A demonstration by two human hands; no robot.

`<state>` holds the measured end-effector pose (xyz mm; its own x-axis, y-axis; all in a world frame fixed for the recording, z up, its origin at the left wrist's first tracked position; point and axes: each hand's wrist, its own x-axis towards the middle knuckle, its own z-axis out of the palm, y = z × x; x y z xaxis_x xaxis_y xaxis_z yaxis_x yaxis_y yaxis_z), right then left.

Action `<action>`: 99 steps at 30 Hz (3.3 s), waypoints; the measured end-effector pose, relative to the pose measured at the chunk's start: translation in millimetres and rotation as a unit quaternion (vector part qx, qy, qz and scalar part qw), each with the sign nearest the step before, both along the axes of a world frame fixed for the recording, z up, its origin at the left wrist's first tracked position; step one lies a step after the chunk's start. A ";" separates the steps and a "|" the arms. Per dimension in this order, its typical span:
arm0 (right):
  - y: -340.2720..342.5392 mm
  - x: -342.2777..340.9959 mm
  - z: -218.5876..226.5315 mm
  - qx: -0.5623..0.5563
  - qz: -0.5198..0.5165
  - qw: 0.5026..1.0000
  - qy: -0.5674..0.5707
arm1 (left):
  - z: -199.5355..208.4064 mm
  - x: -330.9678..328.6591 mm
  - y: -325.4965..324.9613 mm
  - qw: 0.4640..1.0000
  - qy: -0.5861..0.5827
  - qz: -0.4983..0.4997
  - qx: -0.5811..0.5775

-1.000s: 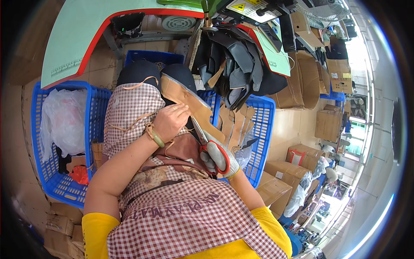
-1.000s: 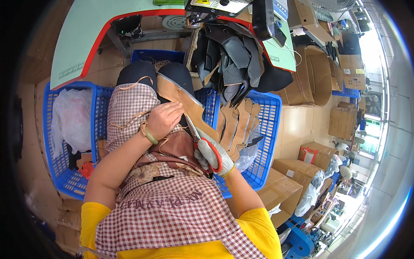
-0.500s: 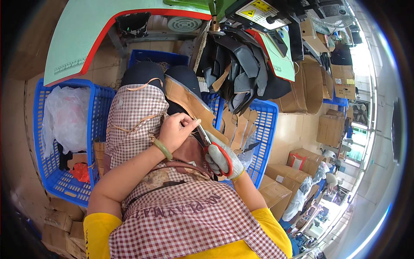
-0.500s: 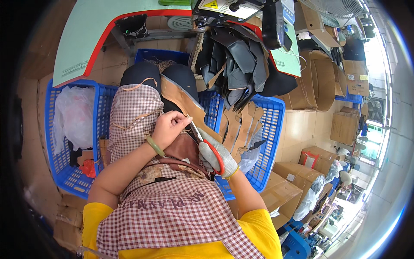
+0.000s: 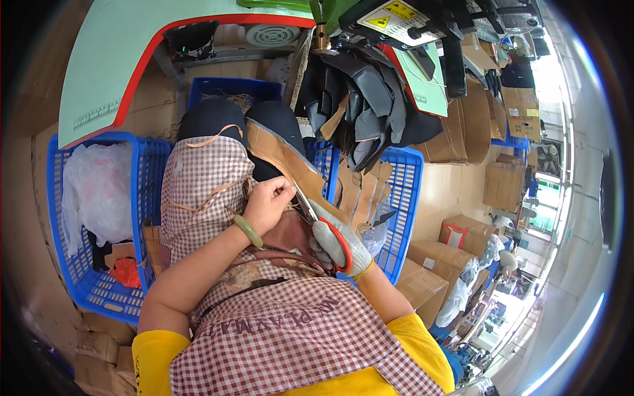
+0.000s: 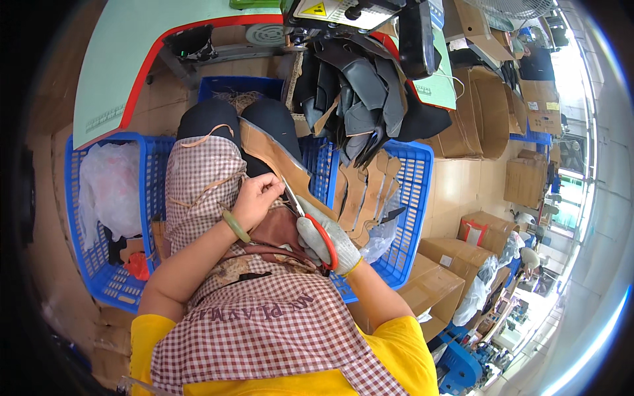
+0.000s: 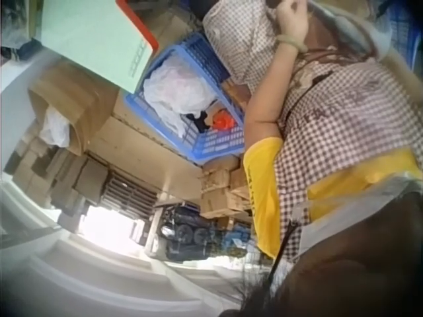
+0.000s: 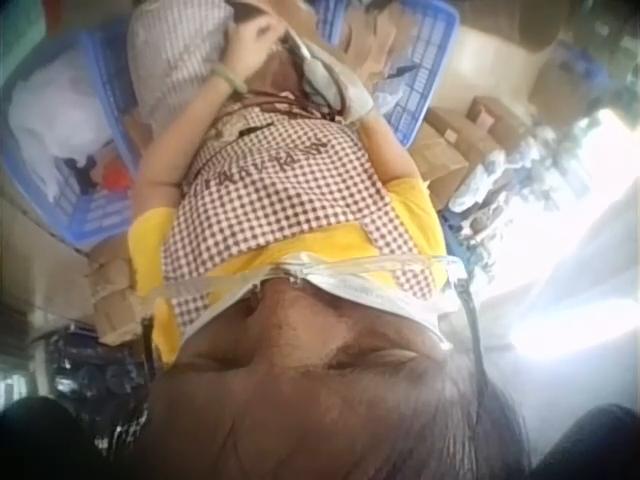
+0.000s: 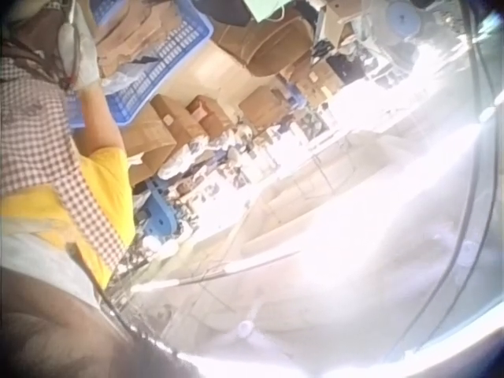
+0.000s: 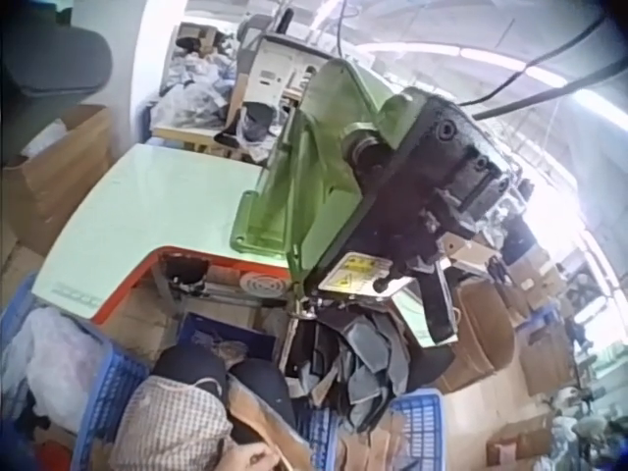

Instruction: Using scissors to trim excess material from shoe upper components at a manufacturing workstation.

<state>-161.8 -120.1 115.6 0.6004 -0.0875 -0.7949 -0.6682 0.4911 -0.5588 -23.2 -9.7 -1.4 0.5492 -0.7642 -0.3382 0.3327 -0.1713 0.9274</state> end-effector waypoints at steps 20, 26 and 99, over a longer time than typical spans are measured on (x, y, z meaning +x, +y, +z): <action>5.6 29.9 15.8 0.076 -0.049 0.992 0.088 | 20.6 -10.1 12.2 0.959 -0.265 0.079 0.054; -2.2 33.2 9.9 0.084 -0.039 0.991 0.099 | 15.6 -7.5 15.1 0.960 -0.271 0.042 0.059; -76.0 116.6 -20.2 -0.070 0.399 0.914 -0.006 | 62.1 33.9 83.8 0.982 0.075 -0.152 -0.085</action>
